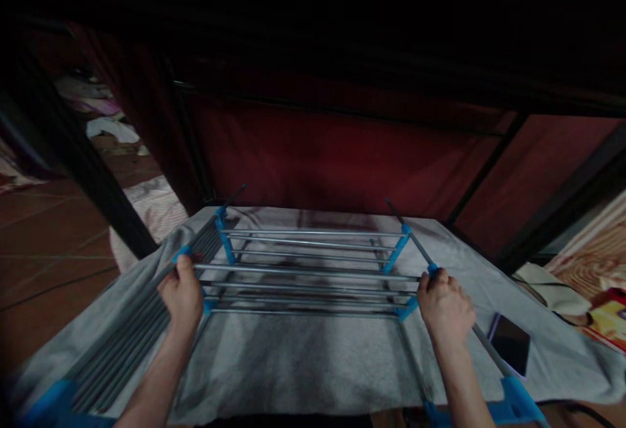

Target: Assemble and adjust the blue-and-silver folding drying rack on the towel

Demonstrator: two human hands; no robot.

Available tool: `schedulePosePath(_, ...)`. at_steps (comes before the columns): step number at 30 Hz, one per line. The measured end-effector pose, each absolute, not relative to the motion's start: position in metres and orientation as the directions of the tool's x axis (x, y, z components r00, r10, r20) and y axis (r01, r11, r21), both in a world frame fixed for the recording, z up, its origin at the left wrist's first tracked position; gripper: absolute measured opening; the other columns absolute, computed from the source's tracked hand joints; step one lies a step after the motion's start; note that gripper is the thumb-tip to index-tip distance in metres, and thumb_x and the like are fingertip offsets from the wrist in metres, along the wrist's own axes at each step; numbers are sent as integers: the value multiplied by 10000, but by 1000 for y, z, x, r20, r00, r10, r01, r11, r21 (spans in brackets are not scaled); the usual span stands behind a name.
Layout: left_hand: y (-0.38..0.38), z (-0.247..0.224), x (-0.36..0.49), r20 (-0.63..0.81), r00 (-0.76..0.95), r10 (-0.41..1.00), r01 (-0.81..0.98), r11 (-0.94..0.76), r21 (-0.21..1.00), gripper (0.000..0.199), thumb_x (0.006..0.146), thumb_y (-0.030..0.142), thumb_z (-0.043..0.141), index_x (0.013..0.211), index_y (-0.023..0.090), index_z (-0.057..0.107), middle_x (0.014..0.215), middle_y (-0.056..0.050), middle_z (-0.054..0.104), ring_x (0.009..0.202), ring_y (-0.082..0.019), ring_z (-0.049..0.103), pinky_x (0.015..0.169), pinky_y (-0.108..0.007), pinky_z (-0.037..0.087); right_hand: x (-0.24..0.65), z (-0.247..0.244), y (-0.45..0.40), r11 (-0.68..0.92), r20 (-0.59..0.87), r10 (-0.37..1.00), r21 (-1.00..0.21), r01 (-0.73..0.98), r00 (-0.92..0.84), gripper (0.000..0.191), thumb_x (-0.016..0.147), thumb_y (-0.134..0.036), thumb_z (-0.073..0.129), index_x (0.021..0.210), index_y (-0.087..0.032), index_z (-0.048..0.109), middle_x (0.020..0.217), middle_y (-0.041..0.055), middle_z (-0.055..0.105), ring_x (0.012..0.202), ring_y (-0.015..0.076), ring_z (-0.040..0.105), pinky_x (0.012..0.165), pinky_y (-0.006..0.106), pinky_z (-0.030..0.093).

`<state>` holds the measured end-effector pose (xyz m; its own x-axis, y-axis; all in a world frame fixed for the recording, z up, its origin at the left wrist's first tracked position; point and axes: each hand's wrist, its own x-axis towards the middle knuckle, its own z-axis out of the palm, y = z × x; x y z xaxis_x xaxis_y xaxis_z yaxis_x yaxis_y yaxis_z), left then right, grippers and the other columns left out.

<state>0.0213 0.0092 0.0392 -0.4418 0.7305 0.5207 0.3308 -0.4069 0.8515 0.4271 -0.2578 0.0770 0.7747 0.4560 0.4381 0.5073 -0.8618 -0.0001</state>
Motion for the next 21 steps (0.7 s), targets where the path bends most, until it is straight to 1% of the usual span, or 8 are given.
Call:
schedulePosePath(2, 6, 38, 19, 512, -419, 750, 273, -434, 858, 533, 959, 533, 395, 1188, 119, 641, 1156, -150, 677, 1207, -297, 575, 1129, -442, 377, 425, 76, -258, -837, 454, 488, 2, 547, 746, 482, 994, -441, 343, 1119, -70, 625, 966, 209, 686, 892, 370, 689, 751, 454, 518)
schedulePosePath(5, -10, 26, 15, 485, -468, 739, 251, -414, 875, 560, 971, 512, 408, 1383, 148, 516, 1460, -166, 501, 1399, -297, 410, 1195, -447, 285, 416, 77, -250, -721, 580, 509, -115, 683, 636, 515, 987, -419, 354, 1298, -68, 565, 1252, 258, 614, 1115, 389, 630, 884, 514, 508)
schedulePosePath(9, -62, 10, 21, 517, -509, 689, 336, -394, 856, 418, 933, 473, 529, 1220, 175, 590, 1242, -132, 584, 1192, -290, 527, 1074, -467, 397, 398, 84, -218, -254, 662, 644, -287, 924, 383, 462, 980, -419, 387, 1322, -181, 587, 1397, 155, 558, 1289, 286, 539, 1062, 459, 454)
schedulePosePath(12, -96, 30, 42, 646, -352, 677, 352, -544, 762, 259, 925, 386, 565, 1100, 200, 610, 1068, -77, 600, 1053, -236, 559, 983, -393, 447, 382, 97, -181, -93, 639, 710, -332, 939, 296, 431, 969, -398, 410, 1277, -194, 631, 1380, 140, 570, 1288, 268, 537, 1086, 451, 443)
schedulePosePath(14, -95, 67, 59, 716, -260, 648, 340, -632, 696, 198, 928, 323, 554, 1068, 204, 625, 1068, -76, 606, 1067, -228, 555, 985, -372, 443, 370, 110, -153, -71, 606, 752, -313, 947, 257, 423, 967, -349, 406, 1280, -179, 634, 1369, 148, 577, 1289, 269, 531, 1082, 454, 440)
schedulePosePath(17, -42, 139, 82, 741, -285, 608, 319, -669, 671, 199, 898, 227, 523, 1053, 176, 636, 1082, -82, 626, 1086, -221, 567, 1000, -351, 437, 346, 128, -111, -20, 493, 861, -219, 975, 129, 421, 968, -285, 415, 1315, -155, 615, 1395, 153, 565, 1308, 266, 502, 1090, 435, 415)
schedulePosePath(19, 17, 181, 91, 681, -284, 675, 363, -581, 728, 239, 883, 176, 473, 1054, 128, 634, 1097, -110, 641, 1083, -221, 585, 978, -332, 448, 328, 136, -86, 32, 409, 912, -137, 990, 27, 423, 975, -261, 418, 1341, -141, 592, 1436, 154, 534, 1334, 266, 469, 1102, 419, 387)
schedulePosePath(21, 77, 207, 93, 557, -169, 814, 471, -430, 771, 333, 907, 142, 379, 1155, 81, 592, 1147, -152, 650, 1090, -216, 609, 948, -317, 463, 311, 139, -66, 91, 324, 944, -57, 994, -68, 416, 979, -236, 418, 1352, -134, 572, 1461, 157, 511, 1348, 265, 449, 1106, 406, 366)
